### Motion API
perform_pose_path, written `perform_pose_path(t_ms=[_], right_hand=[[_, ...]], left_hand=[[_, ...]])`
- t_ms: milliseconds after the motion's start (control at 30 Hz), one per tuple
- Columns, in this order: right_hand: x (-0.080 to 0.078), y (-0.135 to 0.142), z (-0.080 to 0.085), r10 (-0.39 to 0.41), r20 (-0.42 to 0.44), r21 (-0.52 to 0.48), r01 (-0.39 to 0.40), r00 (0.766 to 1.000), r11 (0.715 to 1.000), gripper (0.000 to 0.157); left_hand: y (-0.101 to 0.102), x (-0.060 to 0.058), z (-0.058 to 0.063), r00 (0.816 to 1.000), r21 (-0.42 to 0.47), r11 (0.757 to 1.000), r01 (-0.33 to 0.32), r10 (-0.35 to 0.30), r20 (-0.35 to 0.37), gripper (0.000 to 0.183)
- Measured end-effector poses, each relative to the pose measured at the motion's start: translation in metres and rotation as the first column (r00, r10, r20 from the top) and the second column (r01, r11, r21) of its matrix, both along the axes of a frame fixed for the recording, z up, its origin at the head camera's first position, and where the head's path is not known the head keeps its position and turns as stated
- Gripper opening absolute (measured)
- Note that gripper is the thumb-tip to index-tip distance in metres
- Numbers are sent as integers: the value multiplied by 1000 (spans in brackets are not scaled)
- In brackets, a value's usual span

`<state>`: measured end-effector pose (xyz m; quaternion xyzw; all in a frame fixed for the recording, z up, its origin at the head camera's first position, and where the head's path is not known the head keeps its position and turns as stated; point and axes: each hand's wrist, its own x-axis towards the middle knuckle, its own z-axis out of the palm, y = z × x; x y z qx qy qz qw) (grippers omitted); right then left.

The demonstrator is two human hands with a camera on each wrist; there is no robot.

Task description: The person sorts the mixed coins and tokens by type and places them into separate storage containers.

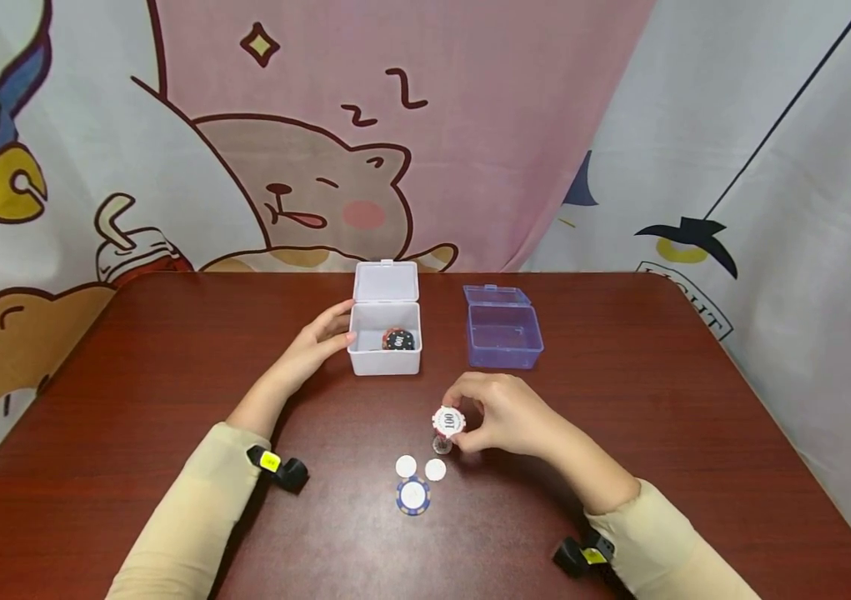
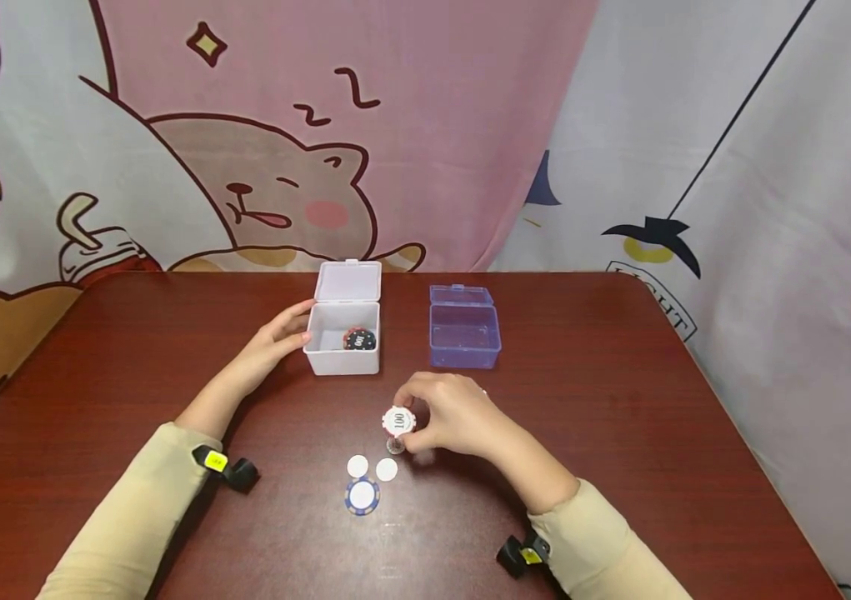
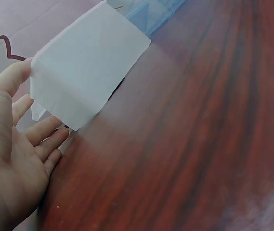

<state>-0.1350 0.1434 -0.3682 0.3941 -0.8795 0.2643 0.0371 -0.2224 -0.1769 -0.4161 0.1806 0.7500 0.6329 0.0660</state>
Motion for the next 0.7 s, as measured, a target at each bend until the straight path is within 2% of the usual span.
perform_pose_path(t_ms=[233, 467, 700], right_hand=[[-14, -9, 7, -26, -12, -34, 25, 1000, 999, 28], [-32, -21, 14, -46, -9, -127, 45, 999, 991, 26], [-53, -33, 27, -107, -40, -175, 98, 993, 980, 30]], left_hand=[[2, -1, 1, 1000, -4, 1000, 3, -3, -1, 59], [0, -1, 1, 1000, -15, 1000, -3, 3, 4, 59], [0, -1, 1, 1000, -12, 1000, -1, 1, 5, 60]])
